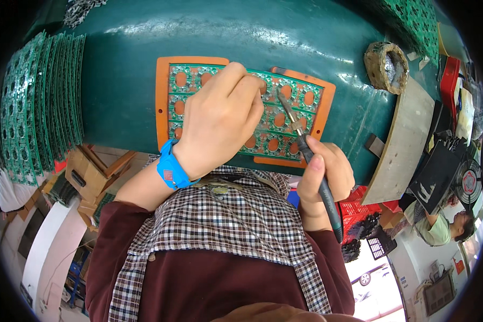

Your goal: The person solders components onto a circuit board panel mounted in a fixture using a soldering iron. The person removes the completed panel, places a new circuit board panel from a stack into the fixture, and solders the components on the new panel.

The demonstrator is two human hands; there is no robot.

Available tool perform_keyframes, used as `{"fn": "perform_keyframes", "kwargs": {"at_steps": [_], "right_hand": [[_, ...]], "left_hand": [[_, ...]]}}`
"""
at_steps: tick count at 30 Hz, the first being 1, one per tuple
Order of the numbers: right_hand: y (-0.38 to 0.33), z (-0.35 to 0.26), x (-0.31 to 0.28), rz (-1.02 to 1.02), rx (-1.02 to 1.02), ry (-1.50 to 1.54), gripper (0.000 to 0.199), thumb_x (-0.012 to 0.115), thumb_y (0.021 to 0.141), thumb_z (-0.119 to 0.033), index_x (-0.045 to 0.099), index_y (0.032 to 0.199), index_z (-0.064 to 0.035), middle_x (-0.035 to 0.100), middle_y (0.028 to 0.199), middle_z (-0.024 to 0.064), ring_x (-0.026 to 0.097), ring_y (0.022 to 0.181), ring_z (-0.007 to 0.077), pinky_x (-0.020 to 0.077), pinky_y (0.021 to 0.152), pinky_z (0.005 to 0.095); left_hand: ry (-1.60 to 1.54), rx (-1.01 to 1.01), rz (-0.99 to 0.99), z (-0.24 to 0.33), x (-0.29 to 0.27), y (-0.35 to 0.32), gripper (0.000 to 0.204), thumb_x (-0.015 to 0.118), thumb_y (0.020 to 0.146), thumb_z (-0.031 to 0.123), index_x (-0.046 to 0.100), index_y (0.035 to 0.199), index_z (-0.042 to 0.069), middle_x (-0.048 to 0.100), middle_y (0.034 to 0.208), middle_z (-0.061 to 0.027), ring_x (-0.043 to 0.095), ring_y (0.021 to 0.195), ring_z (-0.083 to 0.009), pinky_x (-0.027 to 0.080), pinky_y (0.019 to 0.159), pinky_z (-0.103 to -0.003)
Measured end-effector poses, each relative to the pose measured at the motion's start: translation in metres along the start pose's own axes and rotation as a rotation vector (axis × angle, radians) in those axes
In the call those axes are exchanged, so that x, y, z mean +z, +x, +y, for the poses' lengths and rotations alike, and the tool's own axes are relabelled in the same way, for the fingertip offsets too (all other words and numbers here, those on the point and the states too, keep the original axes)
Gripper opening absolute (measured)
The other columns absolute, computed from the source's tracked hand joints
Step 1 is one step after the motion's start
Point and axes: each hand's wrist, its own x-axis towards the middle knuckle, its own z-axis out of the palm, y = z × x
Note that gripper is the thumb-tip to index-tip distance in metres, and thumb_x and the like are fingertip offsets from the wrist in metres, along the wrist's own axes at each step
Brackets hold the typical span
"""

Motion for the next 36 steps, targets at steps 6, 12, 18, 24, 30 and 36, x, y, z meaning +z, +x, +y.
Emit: {"fn": "perform_keyframes", "kwargs": {"at_steps": [6, 12, 18, 24, 30, 36], "right_hand": [[0.004, -0.001, 0.010, -0.035, -0.016, -0.016, 0.014, 0.062, 0.077, -0.003, 0.067, 0.089, 0.0036, 0.061, 0.064, 0.0110, 0.057, 0.050, 0.0196, 0.0442, 0.046, 0.0273], [-0.011, -0.012, -0.005, -0.051, 0.117, -0.069, 0.025, 0.047, 0.085, -0.013, 0.065, 0.079, 0.0051, 0.062, 0.065, 0.0140, 0.059, 0.054, 0.0233, 0.0470, 0.051, 0.0314], [-0.008, -0.004, 0.001, -0.018, -0.023, -0.035, 0.014, 0.056, 0.076, -0.004, 0.066, 0.082, 0.0043, 0.059, 0.059, 0.0102, 0.056, 0.046, 0.0216, 0.0439, 0.044, 0.0290], [-0.005, -0.007, -0.002, -0.030, 0.017, -0.055, 0.014, 0.056, 0.075, -0.004, 0.066, 0.081, 0.0044, 0.059, 0.060, 0.0108, 0.057, 0.047, 0.0217, 0.0444, 0.044, 0.0299], [-0.014, -0.005, -0.002, 0.009, -0.060, 0.009, 0.014, 0.056, 0.075, -0.004, 0.065, 0.079, 0.0046, 0.060, 0.060, 0.0104, 0.057, 0.047, 0.0217, 0.0457, 0.045, 0.0305], [-0.021, -0.001, 0.003, -0.031, -0.054, -0.004, 0.013, 0.056, 0.075, -0.004, 0.066, 0.078, 0.0038, 0.058, 0.058, 0.0089, 0.058, 0.048, 0.0210, 0.0461, 0.045, 0.0303]], "left_hand": [[-0.004, 0.003, -0.029, -0.001, 0.006, 0.001, 0.011, 0.064, 0.074, 0.003, 0.058, 0.084, 0.003, 0.048, 0.082, -0.0073, 0.058, 0.069, -0.0226, 0.049, 0.053, -0.033], [-0.120, -0.050, -0.043, 0.007, -0.004, -0.007, 0.012, 0.064, 0.073, 0.001, 0.056, 0.082, 0.003, 0.048, 0.083, -0.0079, 0.058, 0.068, -0.0238, 0.049, 0.053, -0.034], [-0.044, -0.071, -0.091, 0.010, -0.006, -0.019, 0.017, 0.065, 0.075, -0.002, 0.060, 0.090, 0.003, 0.056, 0.087, -0.0087, 0.060, 0.068, -0.0247, 0.047, 0.053, -0.033], [-0.108, -0.115, -0.096, 0.011, -0.007, -0.024, 0.018, 0.064, 0.075, -0.004, 0.060, 0.092, 0.003, 0.055, 0.085, -0.0086, 0.058, 0.063, -0.0234, 0.046, 0.052, -0.032], [-0.062, -0.052, -0.127, 0.009, -0.003, -0.027, 0.015, 0.063, 0.075, 0.000, 0.057, 0.087, 0.004, 0.050, 0.084, -0.0075, 0.059, 0.064, -0.0225, 0.050, 0.051, -0.032], [-0.080, -0.073, -0.151, 0.009, -0.002, -0.027, 0.017, 0.062, 0.076, -0.005, 0.060, 0.091, 0.002, 0.055, 0.084, -0.0080, 0.059, 0.064, -0.0218, 0.047, 0.053, -0.032]]}}
